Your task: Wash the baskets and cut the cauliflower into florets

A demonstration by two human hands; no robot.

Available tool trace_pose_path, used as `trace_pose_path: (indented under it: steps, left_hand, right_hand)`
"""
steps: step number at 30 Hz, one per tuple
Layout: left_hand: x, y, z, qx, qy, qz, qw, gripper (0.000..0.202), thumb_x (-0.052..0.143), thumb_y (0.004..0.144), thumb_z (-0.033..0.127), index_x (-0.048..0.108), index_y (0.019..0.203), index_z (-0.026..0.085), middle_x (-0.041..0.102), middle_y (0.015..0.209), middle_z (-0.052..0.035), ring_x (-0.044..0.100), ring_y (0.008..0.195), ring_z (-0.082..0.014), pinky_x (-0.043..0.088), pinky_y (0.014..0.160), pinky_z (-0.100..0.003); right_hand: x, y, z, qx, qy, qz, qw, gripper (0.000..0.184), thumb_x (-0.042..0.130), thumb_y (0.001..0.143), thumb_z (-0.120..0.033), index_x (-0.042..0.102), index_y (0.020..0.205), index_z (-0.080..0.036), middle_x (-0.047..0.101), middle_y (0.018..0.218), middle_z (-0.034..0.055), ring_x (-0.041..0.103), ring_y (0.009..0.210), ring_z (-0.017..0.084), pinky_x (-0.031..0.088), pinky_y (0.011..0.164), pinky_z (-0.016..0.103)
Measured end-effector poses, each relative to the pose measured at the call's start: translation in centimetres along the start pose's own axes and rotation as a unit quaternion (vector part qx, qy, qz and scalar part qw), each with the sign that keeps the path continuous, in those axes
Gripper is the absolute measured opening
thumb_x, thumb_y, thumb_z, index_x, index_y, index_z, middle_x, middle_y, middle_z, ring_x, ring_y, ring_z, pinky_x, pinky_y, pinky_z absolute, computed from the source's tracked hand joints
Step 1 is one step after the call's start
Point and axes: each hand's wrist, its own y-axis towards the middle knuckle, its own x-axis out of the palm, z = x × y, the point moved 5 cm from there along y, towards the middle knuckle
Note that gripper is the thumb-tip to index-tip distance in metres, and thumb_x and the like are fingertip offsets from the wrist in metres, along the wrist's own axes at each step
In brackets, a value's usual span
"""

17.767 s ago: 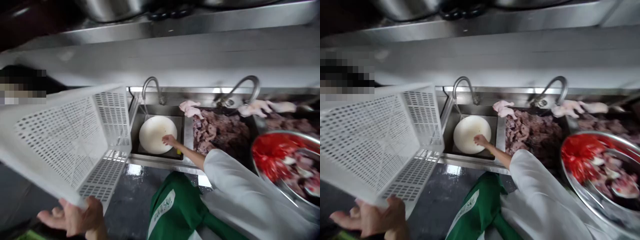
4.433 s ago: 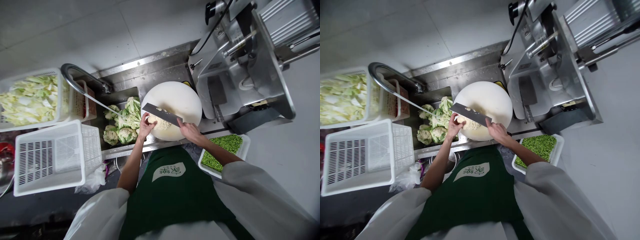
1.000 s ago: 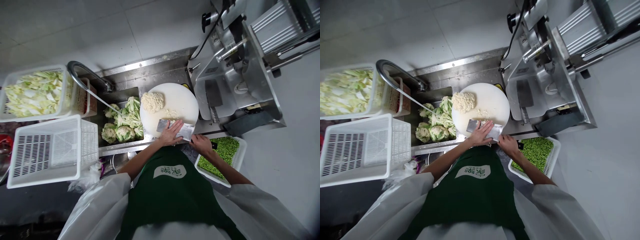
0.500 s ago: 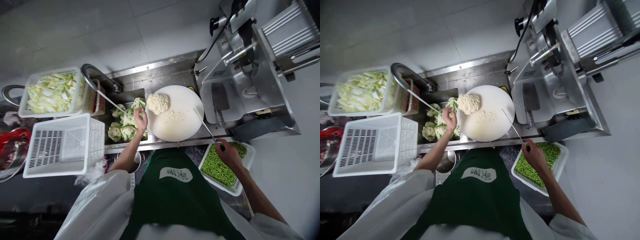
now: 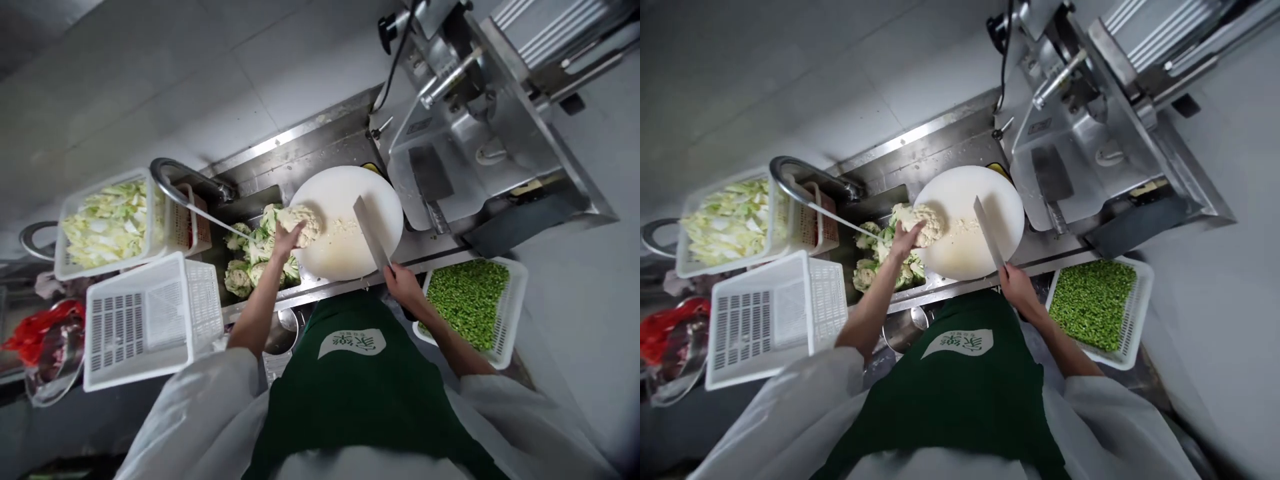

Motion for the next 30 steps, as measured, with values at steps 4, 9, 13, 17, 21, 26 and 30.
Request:
trace_pose_path:
  steps: [4,9,13,17,21,26,30]
  left_hand:
    - [-1.2,-3.9,-4.4,-0.005,-0.091,0.094,0.991,0.065,0.09,0.079,0.034,0.058,0.135,0.022,0.07,0.129,-0.013,0.072,0.113,-0.0262,0.068,0.08,-0.043]
    - [-1.1,-5.4,-6.1,-0.068,-0.121,0.1,0.985,0.039,0.071,0.095,0.048,0.068,0.123,0.021,0.07,0.129,-0.013,0.071,0.113,-0.0273,0.068,0.076,-0.036]
    - [-1.2,-5.3,-6.0,-0.103,-0.093,0.116,0.983,0.038,0.066,0.096,0.055,0.071,0.116,0.023,0.072,0.125,-0.0108,0.072,0.11,-0.0255,0.065,0.073,-0.03]
    - [-1.2,-5.0,-6.0,-0.119,-0.086,0.129,0.981,0.036,0.067,0.095,0.055,0.071,0.116,0.026,0.073,0.119,-0.0085,0.072,0.105,-0.0231,0.062,0.069,-0.025]
    - [-1.1,-4.7,-6.1,-0.117,-0.095,0.121,0.981,0.039,0.068,0.095,0.056,0.069,0.121,0.027,0.072,0.116,-0.0071,0.072,0.1,-0.0216,0.061,0.067,-0.025]
    - [-1.0,-4.6,-6.3,-0.101,-0.1,0.114,0.983,0.039,0.069,0.094,0.055,0.07,0.119,0.026,0.072,0.117,-0.0071,0.073,0.101,-0.0224,0.061,0.069,-0.026]
    - [-1.7,-5.0,-6.5,-0.08,-0.123,0.112,0.983,0.036,0.069,0.095,0.051,0.071,0.117,0.023,0.071,0.129,-0.0093,0.071,0.112,-0.023,0.062,0.073,-0.026]
  right_hand:
    - [1.7,1.2,-4.3,-0.008,0.01,-0.045,0.999,0.038,0.034,0.107,-0.03,0.068,0.11,-0.014,0.078,0.095,0.0143,0.072,0.088,0.024,0.045,0.076,0.027]
    - [3.3,2.3,-9.5,-0.024,-0.002,-0.078,0.997,0.043,0.027,0.112,-0.029,0.057,0.137,-0.012,0.078,0.104,0.0147,0.074,0.092,0.025,0.048,0.081,0.029]
    - [4.6,2.7,-11.9,-0.08,-0.056,-0.083,0.992,0.048,0.025,0.112,-0.025,0.045,0.151,-0.008,0.075,0.112,0.0185,0.074,0.096,0.025,0.051,0.086,0.03]
    - [6.3,2.6,-12.7,-0.116,-0.108,-0.084,0.984,0.052,0.027,0.109,-0.02,0.037,0.159,-0.009,0.073,0.115,0.0205,0.075,0.097,0.027,0.054,0.085,0.032]
    - [7.5,2.6,-13.0,-0.119,-0.127,-0.105,0.979,0.056,0.029,0.108,-0.017,0.031,0.163,-0.011,0.071,0.116,0.0213,0.074,0.101,0.029,0.056,0.087,0.035]
    - [8.1,4.0,-14.0,-0.101,-0.13,-0.114,0.98,0.058,0.029,0.106,-0.014,0.028,0.164,-0.01,0.07,0.12,0.0228,0.074,0.103,0.028,0.057,0.09,0.037]
    - [7.4,7.2,-14.9,-0.075,-0.095,-0.117,0.986,0.045,0.028,0.108,-0.018,0.047,0.148,-0.01,0.074,0.115,0.0197,0.075,0.103,0.028,0.055,0.088,0.035]
